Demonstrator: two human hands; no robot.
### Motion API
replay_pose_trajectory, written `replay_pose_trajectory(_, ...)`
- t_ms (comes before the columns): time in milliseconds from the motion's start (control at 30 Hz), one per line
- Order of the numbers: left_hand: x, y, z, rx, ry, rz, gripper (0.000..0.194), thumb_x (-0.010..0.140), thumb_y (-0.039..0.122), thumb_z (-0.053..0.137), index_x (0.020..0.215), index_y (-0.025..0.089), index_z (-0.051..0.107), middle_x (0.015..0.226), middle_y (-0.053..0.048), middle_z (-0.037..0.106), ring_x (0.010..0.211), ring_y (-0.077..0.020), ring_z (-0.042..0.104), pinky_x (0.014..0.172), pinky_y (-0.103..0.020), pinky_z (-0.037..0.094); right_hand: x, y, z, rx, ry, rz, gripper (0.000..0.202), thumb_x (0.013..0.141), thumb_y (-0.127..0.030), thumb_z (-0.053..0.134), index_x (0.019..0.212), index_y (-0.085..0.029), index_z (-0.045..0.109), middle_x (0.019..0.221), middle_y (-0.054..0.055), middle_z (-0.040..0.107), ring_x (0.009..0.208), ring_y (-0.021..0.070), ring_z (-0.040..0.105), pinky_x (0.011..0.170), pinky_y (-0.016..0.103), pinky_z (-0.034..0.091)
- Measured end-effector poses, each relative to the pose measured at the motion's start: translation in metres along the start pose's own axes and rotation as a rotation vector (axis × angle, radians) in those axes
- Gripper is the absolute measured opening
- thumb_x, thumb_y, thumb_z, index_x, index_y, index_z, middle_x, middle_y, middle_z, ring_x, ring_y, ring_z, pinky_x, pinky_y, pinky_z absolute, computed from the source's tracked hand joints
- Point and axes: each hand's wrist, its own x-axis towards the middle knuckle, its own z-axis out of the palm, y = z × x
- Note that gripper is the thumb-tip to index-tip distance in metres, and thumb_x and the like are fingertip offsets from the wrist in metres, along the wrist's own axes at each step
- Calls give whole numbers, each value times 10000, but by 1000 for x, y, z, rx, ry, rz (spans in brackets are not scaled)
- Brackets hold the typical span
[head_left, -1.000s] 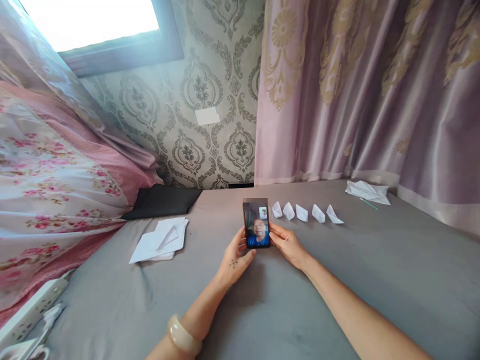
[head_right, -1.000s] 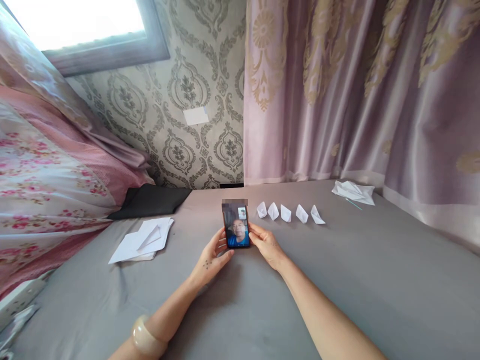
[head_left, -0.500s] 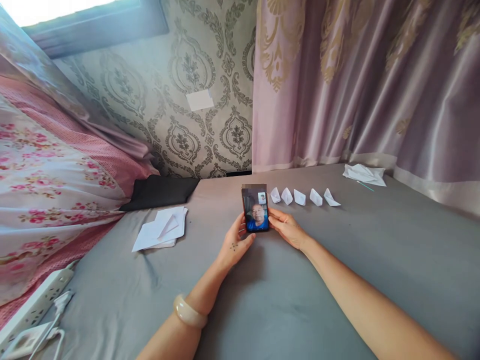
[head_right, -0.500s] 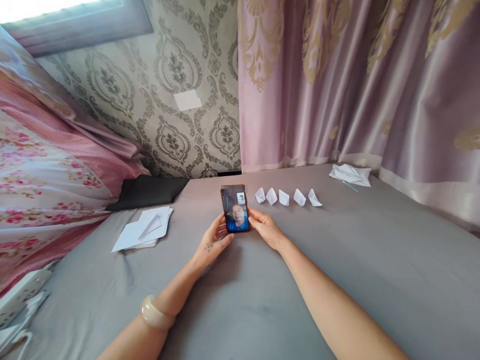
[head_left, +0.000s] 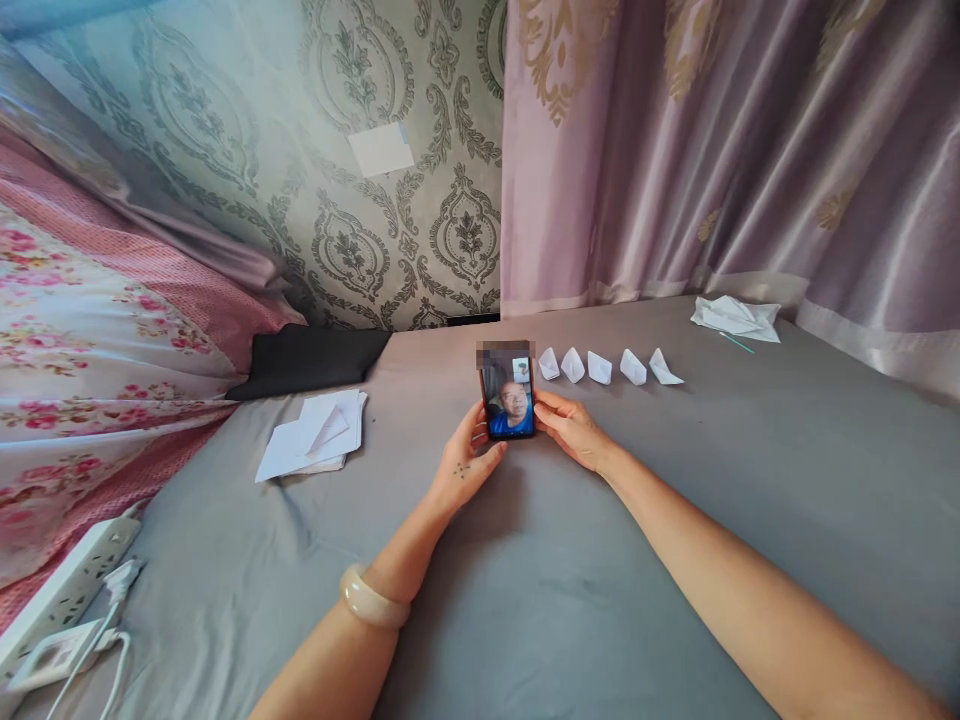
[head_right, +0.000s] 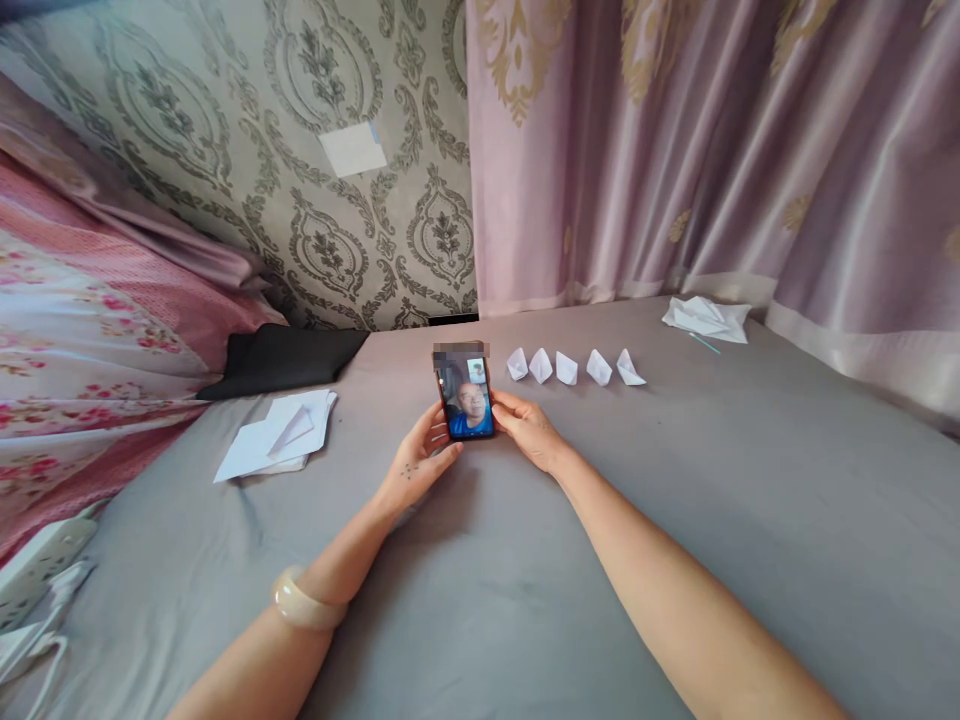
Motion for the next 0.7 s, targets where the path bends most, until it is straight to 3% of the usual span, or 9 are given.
replay_pose_trajectory(700,0,2,0,-17,-10,13,750,764,321,741,1423,198,404,1325,-140,539,1114,-242,593,1024,-438,449,0,0,-1,46,13,26,381,720,-329,754,1099,-297,730,1192,10,710,1192,280,600,1066,489,412)
